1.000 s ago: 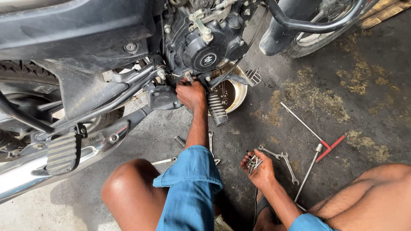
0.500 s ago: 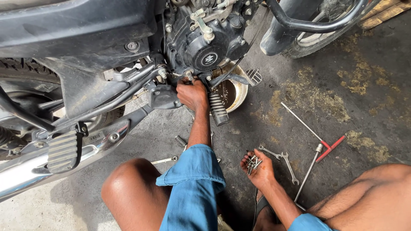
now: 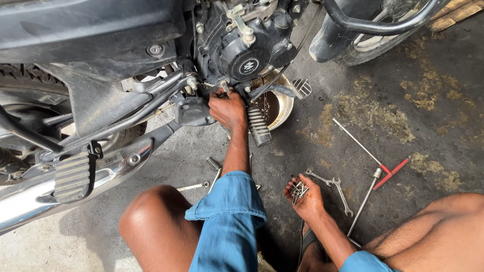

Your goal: Repairing and maintenance of a motorcycle engine and components.

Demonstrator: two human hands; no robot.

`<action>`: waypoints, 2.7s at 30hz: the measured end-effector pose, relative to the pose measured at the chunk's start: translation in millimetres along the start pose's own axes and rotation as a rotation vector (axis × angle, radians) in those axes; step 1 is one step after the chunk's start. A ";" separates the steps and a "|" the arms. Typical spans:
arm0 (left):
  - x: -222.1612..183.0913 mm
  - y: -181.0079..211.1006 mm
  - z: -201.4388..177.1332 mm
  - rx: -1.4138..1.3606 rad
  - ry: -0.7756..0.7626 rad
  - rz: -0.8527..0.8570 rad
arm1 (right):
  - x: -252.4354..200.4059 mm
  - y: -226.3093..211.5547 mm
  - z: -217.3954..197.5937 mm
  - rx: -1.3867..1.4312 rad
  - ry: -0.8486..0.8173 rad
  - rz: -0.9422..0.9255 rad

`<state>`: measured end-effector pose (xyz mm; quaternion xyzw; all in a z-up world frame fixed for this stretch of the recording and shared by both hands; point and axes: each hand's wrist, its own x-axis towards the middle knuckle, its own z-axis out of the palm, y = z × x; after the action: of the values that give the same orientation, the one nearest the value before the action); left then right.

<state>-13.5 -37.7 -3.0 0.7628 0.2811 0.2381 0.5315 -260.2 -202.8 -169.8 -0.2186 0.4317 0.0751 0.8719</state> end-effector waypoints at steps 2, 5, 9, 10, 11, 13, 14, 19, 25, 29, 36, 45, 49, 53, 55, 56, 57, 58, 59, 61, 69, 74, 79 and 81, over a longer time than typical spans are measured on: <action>-0.9 0.3 -0.6 0.006 0.002 -0.011 | 1.8 0.5 -1.0 -0.005 -0.003 -0.008; -0.8 1.1 -4.9 0.041 0.006 0.006 | 4.9 2.6 -1.0 -0.002 -0.012 -0.001; -6.0 15.7 -14.7 0.153 -0.058 -0.008 | 4.7 2.3 -2.2 0.017 -0.018 0.000; -4.6 16.6 -15.4 0.152 -0.058 -0.007 | 5.0 2.9 -1.4 0.018 -0.020 -0.001; -3.1 17.4 -16.0 0.142 -0.057 -0.002 | 5.5 3.6 -0.5 -0.001 -0.015 -0.005; -0.7 12.5 -9.4 0.130 -0.063 -0.001 | 6.9 2.5 -3.4 -0.018 -0.004 -0.013; 2.0 6.6 -4.4 0.133 -0.058 0.020 | 8.5 2.9 -5.7 -0.012 -0.011 -0.016; 13.2 -17.4 15.7 0.110 -0.008 0.068 | 19.3 -1.5 -12.2 0.028 -0.022 -0.009; 2.0 5.0 -5.2 0.192 -0.044 0.039 | 57.3 -33.2 -38.3 0.067 0.092 -0.032; -1.6 13.2 -10.9 0.234 -0.055 -0.028 | 114.1 -82.8 -74.3 0.192 0.073 -0.094; 3.6 2.8 0.5 0.157 0.005 0.003 | 233.0 -195.8 -163.0 0.139 -0.008 -0.165; 5.7 -9.5 2.8 0.250 0.001 0.124 | 168.5 -216.4 -122.2 -0.162 0.392 -0.274; 10.8 -16.2 13.7 0.151 0.028 0.076 | 152.4 -214.2 -115.3 -0.156 0.537 -0.349; 16.7 -24.7 16.7 0.108 -0.069 0.017 | 134.1 -211.8 -91.9 -0.140 0.459 -0.355; 10.9 -16.9 7.6 0.091 -0.082 -0.007 | 121.3 -208.3 -73.9 -0.139 0.427 -0.360; 6.8 -9.9 2.5 0.143 -0.063 0.035 | 115.5 -207.5 -64.2 -0.155 0.376 -0.367; 2.7 -2.7 -2.8 0.196 -0.044 0.077 | 109.6 -206.6 -54.5 -0.170 0.326 -0.374; 2.8 -1.1 -4.0 0.193 -0.041 0.078 | 101.2 -205.9 -40.6 -0.171 0.321 -0.375; 3.0 0.6 -5.2 0.228 -0.061 0.073 | 92.8 -205.1 -26.6 -0.178 0.273 -0.382; 5.7 2.2 -5.4 0.260 -0.076 0.069 | 72.8 -204.6 4.3 -0.187 0.219 -0.391; 2.9 -1.9 -3.4 0.129 0.001 0.070 | -80.4 -205.3 115.6 -0.413 -0.182 -0.566; 1.8 3.7 -10.8 0.226 -0.042 0.033 | -121.8 -178.2 105.7 -0.558 -0.294 -0.585; 1.3 5.1 -13.0 0.226 -0.095 0.077 | -99.1 -152.8 70.4 -0.650 -0.193 -0.522; -2.4 7.0 -8.9 0.167 -0.004 0.101 | -84.1 -149.9 59.7 -0.594 -0.179 -0.491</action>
<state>-19.9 -35.2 6.3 0.8181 0.2602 0.2390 0.4538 -221.2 -305.1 -24.5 -0.5506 0.2482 0.0044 0.7970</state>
